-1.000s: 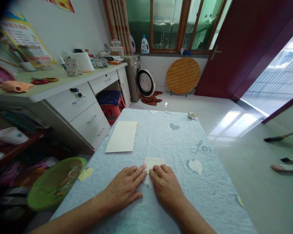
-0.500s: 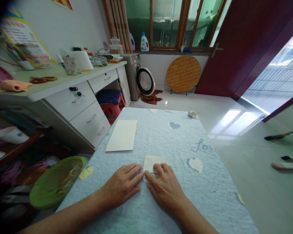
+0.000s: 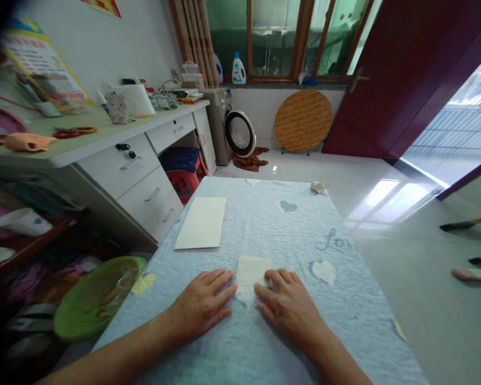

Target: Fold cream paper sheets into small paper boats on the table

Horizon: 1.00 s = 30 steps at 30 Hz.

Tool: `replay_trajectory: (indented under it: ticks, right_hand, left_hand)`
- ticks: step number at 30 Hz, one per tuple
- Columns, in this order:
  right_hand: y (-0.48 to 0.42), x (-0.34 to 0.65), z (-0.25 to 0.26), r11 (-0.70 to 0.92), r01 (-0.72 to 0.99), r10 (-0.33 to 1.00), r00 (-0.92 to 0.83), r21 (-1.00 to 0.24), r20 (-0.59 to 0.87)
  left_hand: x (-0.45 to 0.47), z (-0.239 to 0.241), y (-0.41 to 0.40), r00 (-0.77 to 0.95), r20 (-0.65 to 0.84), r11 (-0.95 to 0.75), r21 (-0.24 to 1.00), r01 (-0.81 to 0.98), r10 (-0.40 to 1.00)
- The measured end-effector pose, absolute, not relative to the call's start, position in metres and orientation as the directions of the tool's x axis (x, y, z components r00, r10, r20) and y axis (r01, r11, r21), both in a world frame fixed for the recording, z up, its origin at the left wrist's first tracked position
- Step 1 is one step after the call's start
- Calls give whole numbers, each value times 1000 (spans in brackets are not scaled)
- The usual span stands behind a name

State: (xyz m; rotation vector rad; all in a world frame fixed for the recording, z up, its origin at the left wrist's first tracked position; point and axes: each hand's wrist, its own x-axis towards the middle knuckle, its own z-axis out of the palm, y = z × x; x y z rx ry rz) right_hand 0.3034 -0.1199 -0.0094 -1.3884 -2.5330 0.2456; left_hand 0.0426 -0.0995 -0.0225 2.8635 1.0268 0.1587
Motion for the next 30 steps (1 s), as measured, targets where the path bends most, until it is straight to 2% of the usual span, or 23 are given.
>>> replay_trajectory:
  ticks: [10, 15, 19, 23, 26, 30]
  right_hand:
    - [-114, 339, 8, 547, 776, 831, -548, -313, 95]
    - [-110, 348, -1, 531, 740, 841, -520, -414, 149]
    - [-105, 340, -16, 456, 742, 890, -381, -491, 251]
    - [-102, 325, -33, 423, 782, 898, -297, -457, 324]
    - [-102, 318, -41, 421, 802, 900, -311, -424, 305]
    - [-102, 315, -43, 405, 795, 912, -313, -452, 266]
  left_hand:
    - [41, -23, -100, 767, 56, -767, 127, 629, 639]
    - [45, -17, -100, 760, 42, -756, 153, 637, 649]
    - [56, -4, -94, 680, 6, -653, 284, 702, 733]
    - [71, 0, -84, 471, 34, -452, 350, 821, 881]
    - [80, -6, -77, 408, 43, -389, 407, 826, 912]
    - [85, -17, -76, 370, 71, -351, 523, 777, 926]
